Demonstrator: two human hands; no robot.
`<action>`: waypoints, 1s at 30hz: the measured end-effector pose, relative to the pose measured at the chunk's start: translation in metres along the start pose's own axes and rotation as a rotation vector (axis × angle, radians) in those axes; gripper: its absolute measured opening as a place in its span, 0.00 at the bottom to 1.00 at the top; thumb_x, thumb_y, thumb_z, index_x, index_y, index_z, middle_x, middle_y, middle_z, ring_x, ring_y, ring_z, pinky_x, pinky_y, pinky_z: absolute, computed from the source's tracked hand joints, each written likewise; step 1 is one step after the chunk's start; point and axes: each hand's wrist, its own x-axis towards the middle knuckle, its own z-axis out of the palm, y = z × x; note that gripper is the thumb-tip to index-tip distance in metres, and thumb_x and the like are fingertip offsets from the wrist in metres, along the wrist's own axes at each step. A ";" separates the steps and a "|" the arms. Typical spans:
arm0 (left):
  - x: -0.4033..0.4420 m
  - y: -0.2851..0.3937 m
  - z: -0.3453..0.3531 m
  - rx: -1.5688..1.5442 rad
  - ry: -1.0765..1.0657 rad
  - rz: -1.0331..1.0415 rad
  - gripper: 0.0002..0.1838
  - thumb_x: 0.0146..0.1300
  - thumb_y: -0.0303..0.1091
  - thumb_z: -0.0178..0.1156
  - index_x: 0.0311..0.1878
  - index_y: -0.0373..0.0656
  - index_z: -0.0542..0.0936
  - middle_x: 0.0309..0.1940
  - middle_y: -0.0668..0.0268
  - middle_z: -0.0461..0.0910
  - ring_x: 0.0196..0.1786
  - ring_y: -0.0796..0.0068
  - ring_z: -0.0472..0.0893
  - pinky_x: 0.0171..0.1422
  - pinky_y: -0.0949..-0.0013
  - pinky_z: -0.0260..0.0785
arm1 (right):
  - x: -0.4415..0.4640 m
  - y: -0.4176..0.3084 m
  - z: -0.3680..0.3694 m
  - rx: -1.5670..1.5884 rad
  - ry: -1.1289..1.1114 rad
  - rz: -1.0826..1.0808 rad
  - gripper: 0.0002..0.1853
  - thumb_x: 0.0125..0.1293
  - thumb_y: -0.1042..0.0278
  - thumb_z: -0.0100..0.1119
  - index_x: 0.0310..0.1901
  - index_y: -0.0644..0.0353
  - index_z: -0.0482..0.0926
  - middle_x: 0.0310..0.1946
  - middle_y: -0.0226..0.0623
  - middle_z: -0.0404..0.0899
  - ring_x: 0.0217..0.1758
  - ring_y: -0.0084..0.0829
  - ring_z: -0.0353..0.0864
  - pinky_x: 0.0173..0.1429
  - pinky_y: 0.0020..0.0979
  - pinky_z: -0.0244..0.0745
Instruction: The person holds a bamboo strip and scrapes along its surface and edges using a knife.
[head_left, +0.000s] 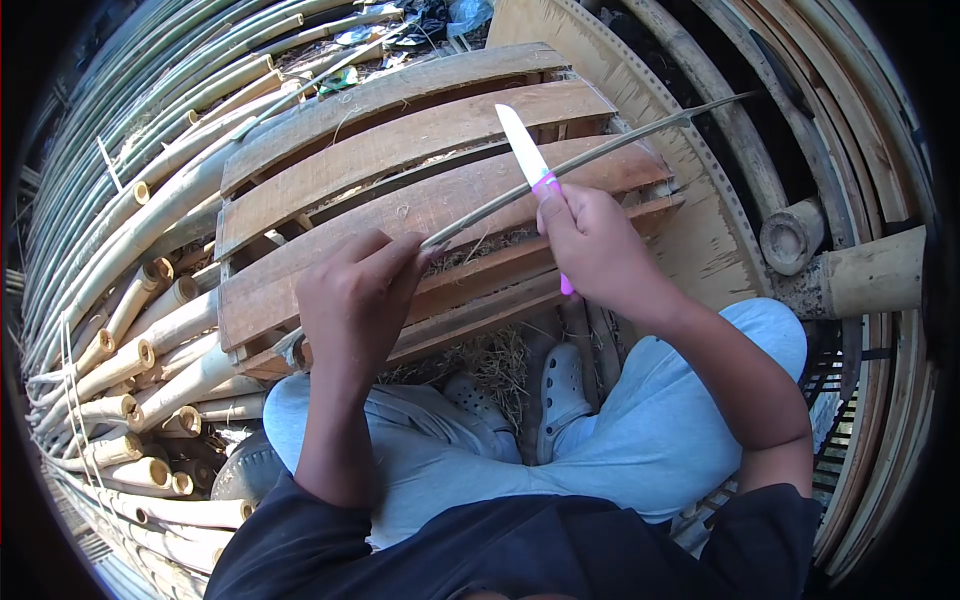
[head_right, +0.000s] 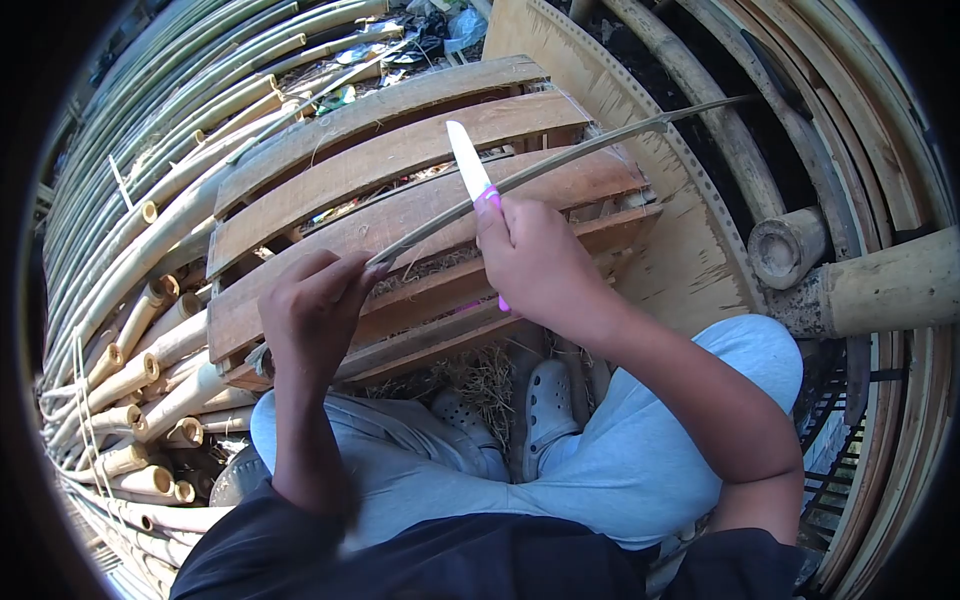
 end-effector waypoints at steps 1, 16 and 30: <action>0.000 0.000 0.000 0.000 0.002 -0.001 0.06 0.60 0.38 0.73 0.39 0.51 0.89 0.25 0.67 0.78 0.28 0.63 0.81 0.30 0.61 0.70 | 0.003 0.006 -0.001 -0.008 0.065 0.002 0.23 0.82 0.58 0.44 0.34 0.71 0.75 0.21 0.55 0.78 0.25 0.52 0.83 0.35 0.49 0.75; 0.001 0.001 0.000 0.014 -0.011 -0.004 0.06 0.59 0.38 0.74 0.37 0.51 0.89 0.24 0.67 0.78 0.28 0.63 0.81 0.31 0.61 0.70 | -0.004 0.016 0.025 -0.140 -0.168 -0.287 0.24 0.83 0.58 0.44 0.31 0.69 0.75 0.18 0.50 0.75 0.19 0.41 0.81 0.28 0.43 0.74; 0.000 -0.002 -0.001 -0.008 -0.003 0.004 0.06 0.59 0.37 0.74 0.37 0.50 0.89 0.24 0.67 0.79 0.27 0.63 0.81 0.30 0.61 0.70 | -0.005 0.006 0.014 -0.095 -0.177 -0.237 0.23 0.82 0.57 0.45 0.32 0.69 0.74 0.19 0.49 0.74 0.19 0.43 0.76 0.30 0.45 0.70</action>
